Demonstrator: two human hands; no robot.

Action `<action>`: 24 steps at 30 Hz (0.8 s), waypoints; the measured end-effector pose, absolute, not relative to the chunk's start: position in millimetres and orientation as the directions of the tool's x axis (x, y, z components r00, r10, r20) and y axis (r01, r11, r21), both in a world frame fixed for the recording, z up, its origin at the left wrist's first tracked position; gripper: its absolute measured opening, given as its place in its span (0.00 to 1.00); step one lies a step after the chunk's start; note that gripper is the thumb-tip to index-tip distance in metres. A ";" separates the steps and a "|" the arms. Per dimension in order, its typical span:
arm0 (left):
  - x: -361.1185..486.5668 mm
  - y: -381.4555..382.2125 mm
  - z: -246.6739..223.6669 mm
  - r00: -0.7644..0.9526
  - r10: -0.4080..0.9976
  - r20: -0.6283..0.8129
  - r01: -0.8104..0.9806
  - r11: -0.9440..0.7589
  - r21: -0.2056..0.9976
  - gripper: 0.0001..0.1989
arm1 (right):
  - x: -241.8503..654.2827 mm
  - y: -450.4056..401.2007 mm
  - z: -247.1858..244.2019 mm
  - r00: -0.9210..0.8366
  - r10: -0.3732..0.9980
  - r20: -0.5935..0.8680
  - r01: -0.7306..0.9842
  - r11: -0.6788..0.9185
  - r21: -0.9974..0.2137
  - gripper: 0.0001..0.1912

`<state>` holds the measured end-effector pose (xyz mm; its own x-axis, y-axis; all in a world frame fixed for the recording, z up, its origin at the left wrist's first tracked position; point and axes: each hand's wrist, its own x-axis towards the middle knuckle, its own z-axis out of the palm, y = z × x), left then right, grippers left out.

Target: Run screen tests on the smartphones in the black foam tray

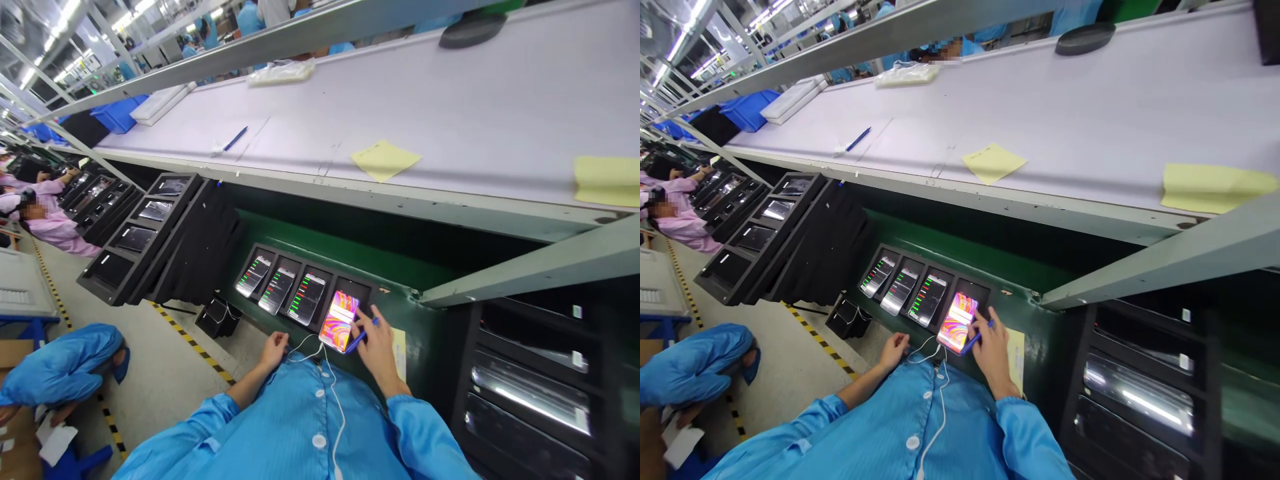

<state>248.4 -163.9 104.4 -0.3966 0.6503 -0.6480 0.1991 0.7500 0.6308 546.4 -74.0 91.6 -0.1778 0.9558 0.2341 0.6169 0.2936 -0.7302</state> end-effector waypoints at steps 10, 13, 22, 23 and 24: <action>191.4 -191.8 124.5 -0.457 0.542 -0.705 0.377 0.836 0.398 0.17 | 532.9 -67.6 90.6 0.265 0.960 0.095 0.355 -0.005 -0.935 0.18; 184.8 -193.3 125.7 -0.421 0.530 -0.736 0.410 0.835 0.367 0.18 | 529.1 -77.7 89.1 0.342 0.940 0.019 0.307 -0.093 -0.947 0.19; 179.9 -175.0 115.1 -0.325 0.590 -0.739 0.435 0.787 0.437 0.15 | 516.6 -92.4 79.4 0.192 0.972 0.132 0.522 0.013 -0.853 0.16; 177.4 -172.9 113.1 -0.312 0.604 -0.734 0.422 0.780 0.462 0.16 | 514.0 -93.8 77.9 0.187 0.972 0.143 0.539 0.021 -0.842 0.16; 174.3 -171.0 111.1 -0.297 0.619 -0.727 0.405 0.771 0.491 0.17 | 511.3 -95.3 76.8 0.182 0.972 0.151 0.554 0.026 -0.832 0.16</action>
<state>174.3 -171.0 111.1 -0.2970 0.6190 -0.7271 0.4047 0.7712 0.4913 511.3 -95.3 76.8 0.1823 0.9715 0.1513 0.5540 0.0256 -0.8321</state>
